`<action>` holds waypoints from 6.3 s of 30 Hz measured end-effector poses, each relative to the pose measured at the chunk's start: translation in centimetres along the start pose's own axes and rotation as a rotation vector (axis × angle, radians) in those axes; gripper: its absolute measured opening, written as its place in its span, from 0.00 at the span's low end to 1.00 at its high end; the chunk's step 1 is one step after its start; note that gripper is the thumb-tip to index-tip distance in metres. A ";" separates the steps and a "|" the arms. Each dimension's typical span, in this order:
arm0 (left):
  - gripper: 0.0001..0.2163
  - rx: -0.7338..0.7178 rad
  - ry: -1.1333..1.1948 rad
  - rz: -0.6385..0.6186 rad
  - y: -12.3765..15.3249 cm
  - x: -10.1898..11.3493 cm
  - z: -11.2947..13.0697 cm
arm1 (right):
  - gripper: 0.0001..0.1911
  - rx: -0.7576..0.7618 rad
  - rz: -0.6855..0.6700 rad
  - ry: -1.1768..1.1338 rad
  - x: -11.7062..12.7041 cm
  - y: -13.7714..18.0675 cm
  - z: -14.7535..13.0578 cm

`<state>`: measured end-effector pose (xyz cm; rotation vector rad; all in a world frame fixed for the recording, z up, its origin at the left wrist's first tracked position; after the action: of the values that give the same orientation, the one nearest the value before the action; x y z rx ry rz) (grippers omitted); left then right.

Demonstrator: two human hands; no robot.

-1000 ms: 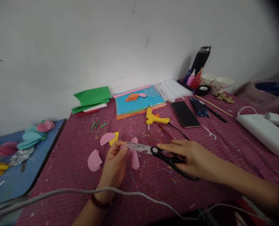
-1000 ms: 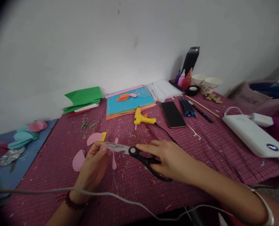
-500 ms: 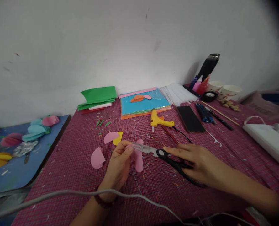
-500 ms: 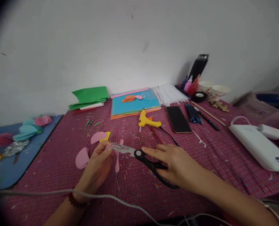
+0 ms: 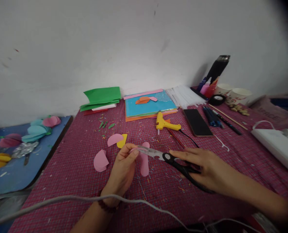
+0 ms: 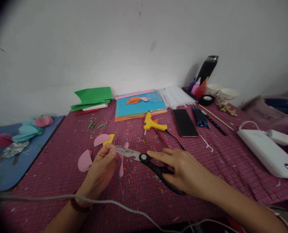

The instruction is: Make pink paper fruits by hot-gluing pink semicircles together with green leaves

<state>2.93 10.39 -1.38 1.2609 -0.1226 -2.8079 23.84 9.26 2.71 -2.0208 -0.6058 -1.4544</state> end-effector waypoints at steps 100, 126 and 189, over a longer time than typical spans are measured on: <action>0.16 0.036 -0.279 -0.043 0.3 0.3 0.5 | 0.32 -0.031 -0.172 -0.144 0.3 -0.1 0.2; 0.17 0.089 -0.228 -0.066 0.5 0.0 -0.3 | 0.32 0.009 -0.185 -0.257 0.1 0.0 -0.1; 0.23 -0.279 -0.741 0.009 0.5 -0.2 2.1 | 0.07 -0.225 0.003 -1.263 -5.4 -6.2 -2.9</action>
<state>1.45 10.01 0.22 0.1330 0.2238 -2.9835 16.17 11.66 -0.55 -2.9721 -0.9063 -0.0436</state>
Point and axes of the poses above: each hand's wrist, its own y-axis away from the middle knuckle, its own x-axis out of the back of the hand, z = x × y, the point moved 8 cm from there along -y, towards the middle knuckle, and after that the axes turned 15 degrees about y, right-handed, at the moved point
